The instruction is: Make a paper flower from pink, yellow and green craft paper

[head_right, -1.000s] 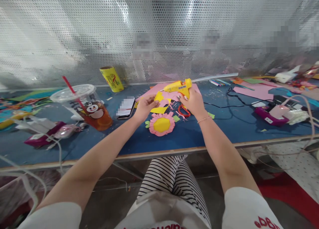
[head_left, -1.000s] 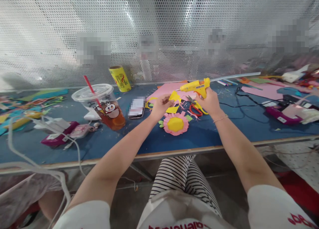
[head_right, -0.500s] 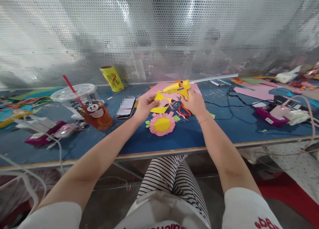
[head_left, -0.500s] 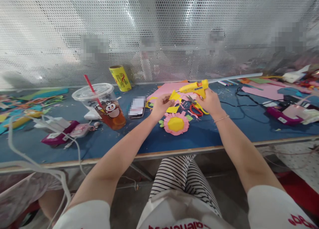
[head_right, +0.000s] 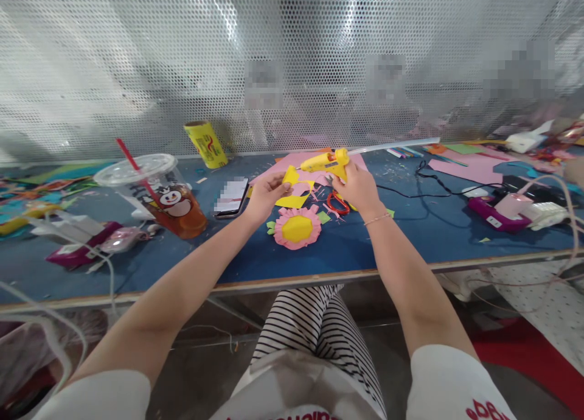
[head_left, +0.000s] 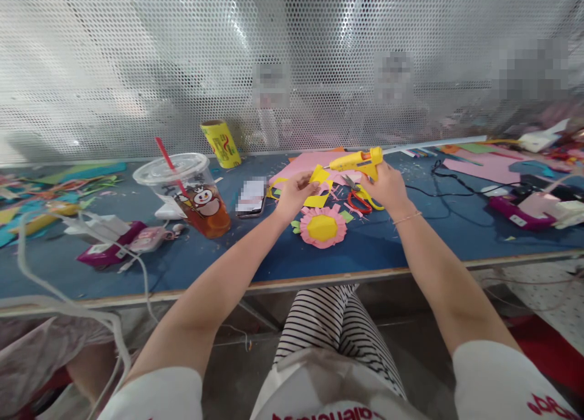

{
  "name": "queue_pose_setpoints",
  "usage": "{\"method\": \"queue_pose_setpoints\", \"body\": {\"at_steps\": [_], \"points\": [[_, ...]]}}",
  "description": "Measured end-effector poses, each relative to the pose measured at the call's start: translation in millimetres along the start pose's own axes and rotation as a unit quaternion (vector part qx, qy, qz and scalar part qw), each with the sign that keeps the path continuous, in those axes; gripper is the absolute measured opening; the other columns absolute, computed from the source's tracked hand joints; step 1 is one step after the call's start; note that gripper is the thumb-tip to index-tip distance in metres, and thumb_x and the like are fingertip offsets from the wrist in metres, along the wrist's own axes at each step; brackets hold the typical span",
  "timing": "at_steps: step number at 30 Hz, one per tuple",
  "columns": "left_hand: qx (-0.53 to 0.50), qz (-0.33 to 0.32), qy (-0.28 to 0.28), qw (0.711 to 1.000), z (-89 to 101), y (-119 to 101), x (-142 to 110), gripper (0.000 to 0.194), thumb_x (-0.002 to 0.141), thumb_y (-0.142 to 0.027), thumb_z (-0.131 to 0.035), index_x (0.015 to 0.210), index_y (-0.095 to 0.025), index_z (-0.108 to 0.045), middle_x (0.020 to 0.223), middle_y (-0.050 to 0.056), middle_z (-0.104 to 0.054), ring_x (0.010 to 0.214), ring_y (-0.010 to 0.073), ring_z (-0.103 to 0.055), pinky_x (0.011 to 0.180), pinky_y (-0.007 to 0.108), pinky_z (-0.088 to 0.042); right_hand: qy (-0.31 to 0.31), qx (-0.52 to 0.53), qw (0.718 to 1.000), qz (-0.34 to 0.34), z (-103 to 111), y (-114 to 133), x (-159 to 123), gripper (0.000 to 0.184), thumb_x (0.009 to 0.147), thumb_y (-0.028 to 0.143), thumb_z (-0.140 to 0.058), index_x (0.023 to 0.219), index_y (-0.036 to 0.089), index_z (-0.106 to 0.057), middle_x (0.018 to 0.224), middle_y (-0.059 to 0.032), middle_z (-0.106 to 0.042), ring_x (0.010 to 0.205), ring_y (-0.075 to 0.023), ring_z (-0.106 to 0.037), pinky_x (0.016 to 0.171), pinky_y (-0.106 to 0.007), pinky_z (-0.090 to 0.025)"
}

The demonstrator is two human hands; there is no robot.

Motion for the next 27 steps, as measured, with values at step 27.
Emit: {"method": "queue_pose_setpoints", "body": {"at_steps": [27], "points": [[-0.003, 0.01, -0.017, 1.0, 8.1, 9, 4, 0.039, 0.064, -0.036, -0.072, 0.097, -0.016, -0.064, 0.085, 0.002, -0.069, 0.064, 0.0086, -0.062, 0.072, 0.028, -0.054, -0.037, 0.075, 0.993, -0.085, 10, -23, 4, 0.04, 0.077, 0.041, -0.051, 0.107, 0.015, -0.052, 0.091, -0.0138, -0.065, 0.086, -0.029, -0.062, 0.077, -0.044, -0.049]]}}
Point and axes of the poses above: each hand's wrist, its own x-axis towards the middle knuckle, its own z-axis out of the back of the hand, y = z × x, the point moved 8 cm from there along x, towards the middle knuckle
